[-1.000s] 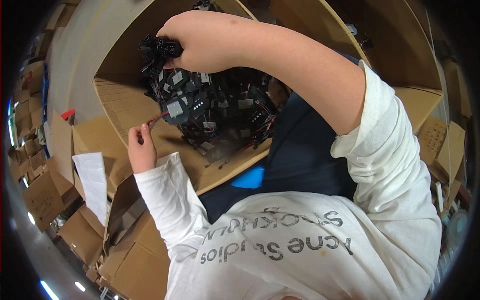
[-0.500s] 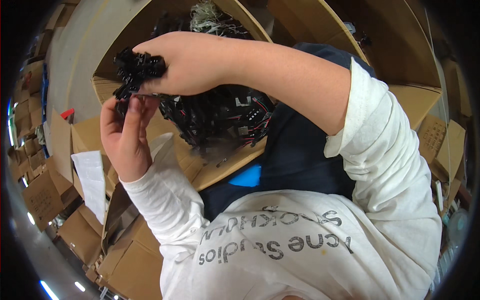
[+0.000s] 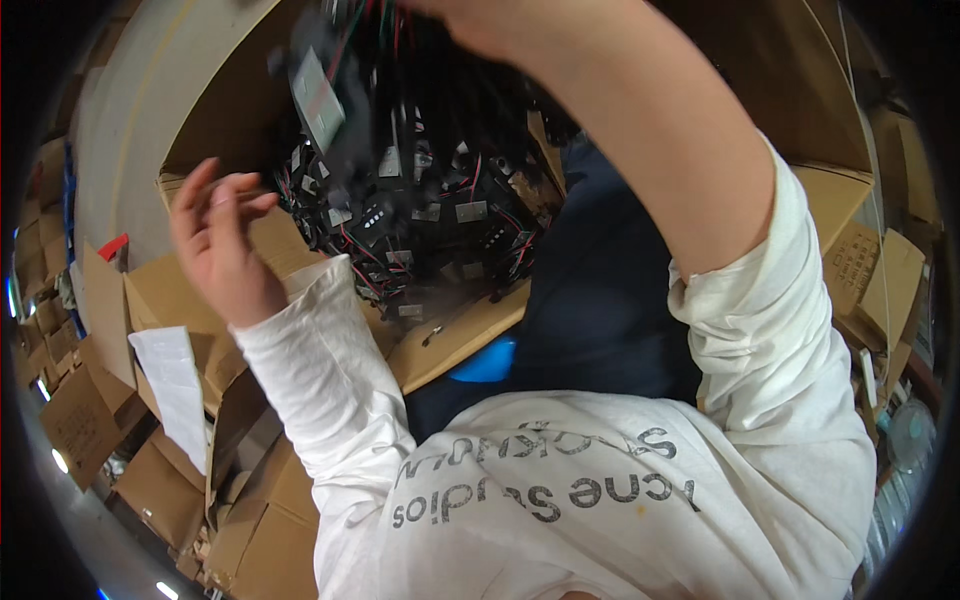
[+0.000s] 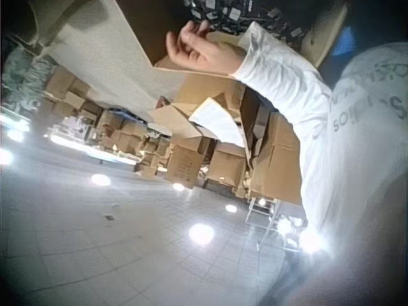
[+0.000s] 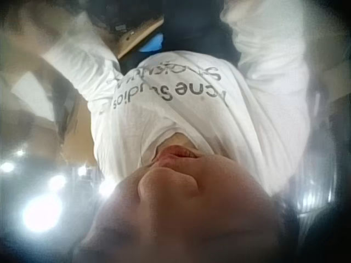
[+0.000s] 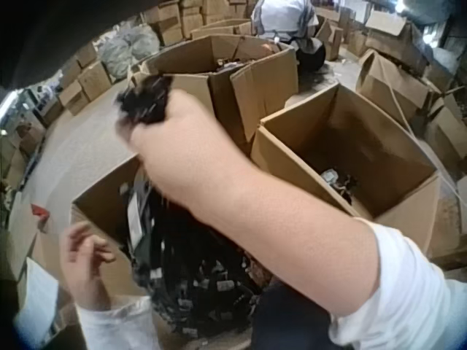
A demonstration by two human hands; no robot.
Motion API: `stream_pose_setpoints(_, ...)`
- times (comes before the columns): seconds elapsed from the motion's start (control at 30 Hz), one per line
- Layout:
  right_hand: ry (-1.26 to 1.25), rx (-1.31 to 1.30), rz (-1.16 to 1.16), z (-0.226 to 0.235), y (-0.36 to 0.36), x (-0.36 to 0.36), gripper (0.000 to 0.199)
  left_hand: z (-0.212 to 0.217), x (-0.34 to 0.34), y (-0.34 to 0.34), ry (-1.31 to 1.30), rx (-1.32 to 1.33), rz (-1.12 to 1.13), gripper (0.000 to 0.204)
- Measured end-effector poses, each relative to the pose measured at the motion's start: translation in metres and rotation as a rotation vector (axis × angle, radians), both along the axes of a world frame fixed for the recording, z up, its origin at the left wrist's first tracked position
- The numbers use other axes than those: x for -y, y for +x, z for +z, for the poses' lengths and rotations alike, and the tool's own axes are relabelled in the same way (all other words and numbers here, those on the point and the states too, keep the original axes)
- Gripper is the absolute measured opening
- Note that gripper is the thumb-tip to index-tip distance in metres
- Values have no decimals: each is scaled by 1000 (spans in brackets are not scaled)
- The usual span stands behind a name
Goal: Sorting and untangling electronic components with wires from a cardboard box.
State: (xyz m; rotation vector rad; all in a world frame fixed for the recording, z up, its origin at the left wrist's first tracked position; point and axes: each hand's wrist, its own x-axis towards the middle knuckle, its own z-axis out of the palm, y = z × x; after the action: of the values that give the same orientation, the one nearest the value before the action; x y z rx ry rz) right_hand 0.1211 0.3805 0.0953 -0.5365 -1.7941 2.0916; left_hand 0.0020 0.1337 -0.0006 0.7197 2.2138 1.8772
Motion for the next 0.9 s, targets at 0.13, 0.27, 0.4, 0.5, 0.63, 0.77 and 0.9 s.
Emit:
stream_pose_setpoints(0.13,-55,-396,-289,-17,1,-43,7,-123,-34,2,-144,316,-171,24)
stream_pose_setpoints(0.27,-233,-343,-423,-26,-10,-54,10,-228,-42,43,-500,167,-394,25)
stream_pose_setpoints(0.4,-252,-212,-494,-17,-2,-59,12,-261,-83,42,-571,-115,-429,29)
stream_pose_setpoints(0.5,-195,-225,-527,-19,0,-67,15,-254,-122,20,-758,-534,-187,31)
stream_pose_setpoints(0.63,-148,-201,-548,-9,2,-59,22,-270,-151,-39,-993,-838,-71,49)
stream_pose_setpoints(0.77,-94,-169,-538,-12,1,-61,24,-277,-167,-66,-1335,-327,-180,55)
stream_pose_setpoints(0.9,-90,-160,-464,-12,5,-61,25,-277,-154,-62,-1068,-48,-83,43)
